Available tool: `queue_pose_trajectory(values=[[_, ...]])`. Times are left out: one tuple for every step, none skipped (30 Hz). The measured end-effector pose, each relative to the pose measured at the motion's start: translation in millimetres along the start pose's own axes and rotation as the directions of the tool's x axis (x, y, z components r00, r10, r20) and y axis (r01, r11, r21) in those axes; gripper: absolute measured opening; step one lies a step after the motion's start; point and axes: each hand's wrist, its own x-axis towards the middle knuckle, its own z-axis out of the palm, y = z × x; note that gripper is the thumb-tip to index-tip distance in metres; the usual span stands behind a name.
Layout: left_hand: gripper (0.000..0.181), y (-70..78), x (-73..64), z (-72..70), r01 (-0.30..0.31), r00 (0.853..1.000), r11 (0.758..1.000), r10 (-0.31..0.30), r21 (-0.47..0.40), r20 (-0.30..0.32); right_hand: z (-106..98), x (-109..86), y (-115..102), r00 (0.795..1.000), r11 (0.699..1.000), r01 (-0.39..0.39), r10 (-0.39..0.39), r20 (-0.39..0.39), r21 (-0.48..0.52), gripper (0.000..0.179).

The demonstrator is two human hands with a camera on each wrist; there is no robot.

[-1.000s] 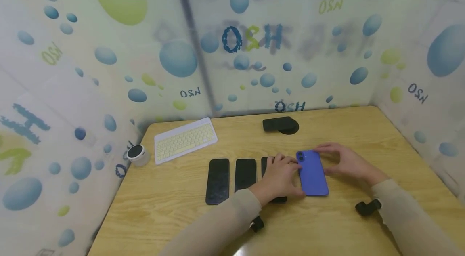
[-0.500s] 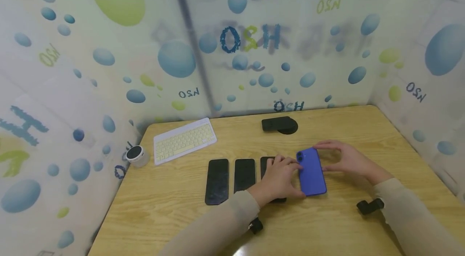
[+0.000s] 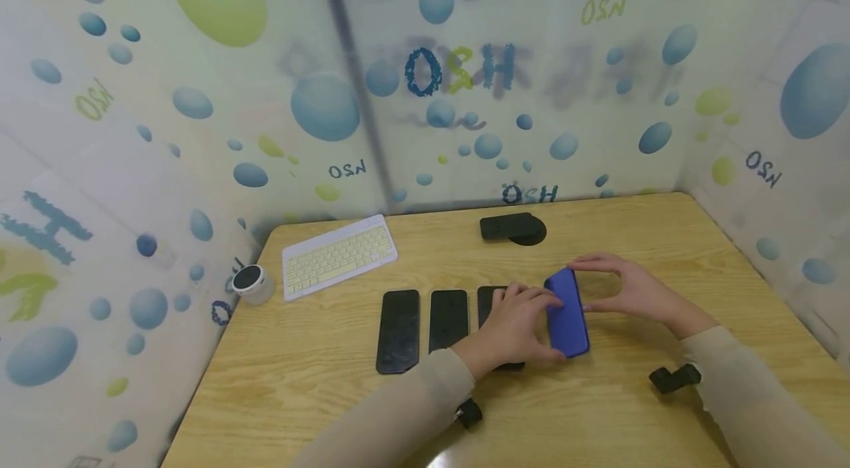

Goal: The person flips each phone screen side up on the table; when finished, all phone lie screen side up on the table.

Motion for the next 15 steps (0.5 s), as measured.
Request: queue_pose_trajectory(values=[[0.081,0.2,0.2,-0.5,-0.007,1.000,1.000,0.007,-0.006,-0.006,0.5,0.2,-0.5,1.000,1.000,0.003,-0.003,-0.001,-0.001,0.070],[0.081,0.5,0.3,-1.1,-0.011,1.000,1.000,0.011,-0.015,-0.010,0.9,0.4,-0.7,1.000,1.000,0.003,-0.003,0.000,0.002,0.070],[0.081,0.7,0.4,-1.7,-0.015,1.000,1.000,0.014,-0.023,-0.012,1.3,0.6,-0.9,1.000,1.000,0.002,-0.002,0.002,0.002,0.070],[0.081,0.9,0.4,-2.3,-0.016,1.000,0.999,0.016,-0.030,-0.013,1.6,0.8,-1.1,1.000,1.000,0.002,-0.002,0.003,0.005,0.069],[0.081,1.1,0.1,-3.0,-0.017,1.000,0.999,0.017,-0.037,-0.013,2.0,1.0,-1.4,1.000,1.000,0.001,-0.001,0.004,0.008,0.069],[0.081,1.2,-0.1,-3.7,-0.017,1.000,0.999,0.017,-0.045,-0.012,2.3,1.2,-1.4,1.000,1.000,-0.001,0.001,0.005,0.009,0.069],[0.081,1.1,-0.5,-4.3,-0.017,1.000,0.998,0.016,-0.054,-0.011,2.6,1.4,-1.5,1.000,1.000,-0.002,0.002,0.006,0.009,0.069],[0.081,1.0,-0.9,-4.8,-0.016,1.000,0.998,0.016,-0.061,-0.010,3.0,1.6,-1.6,1.000,1.000,-0.002,0.002,0.006,0.010,0.069],[0.082,0.8,-1.3,-5.3,-0.016,1.000,0.998,0.016,-0.066,-0.011,3.3,1.8,-2.0,1.000,1.000,-0.002,0.002,0.005,0.011,0.069],[0.082,0.5,-1.8,-5.8,-0.016,1.000,0.997,0.015,-0.073,-0.012,3.8,2.0,-2.3,1.000,1.000,-0.001,0.001,0.004,0.013,0.069],[0.082,0.1,-2.2,-6.3,-0.016,1.000,0.996,0.015,-0.082,-0.012,4.5,2.2,-2.5,1.000,1.000,0.002,-0.002,0.001,0.011,0.069],[0.083,-0.5,-2.6,-6.7,-0.014,1.000,0.995,0.013,-0.094,-0.013,5.3,2.4,-2.7,1.000,1.000,0.004,-0.004,-0.003,0.012,0.069],[0.084,-1.0,-3.2,-7.3,-0.011,1.000,0.994,0.009,-0.106,-0.013,6.1,2.8,-3.0,1.000,1.000,0.009,-0.009,-0.006,0.015,0.068],[0.085,-1.5,-3.7,-8.0,-0.007,1.000,0.993,0.005,-0.118,-0.015,7.0,3.1,-3.4,1.000,1.000,0.013,-0.013,-0.008,0.022,0.068],[0.086,-2.3,-4.2,-8.4,-0.003,1.000,0.991,0.000,-0.131,-0.016,8.1,3.3,-3.4,1.000,1.000,0.018,-0.018,-0.011,0.025,0.068]])
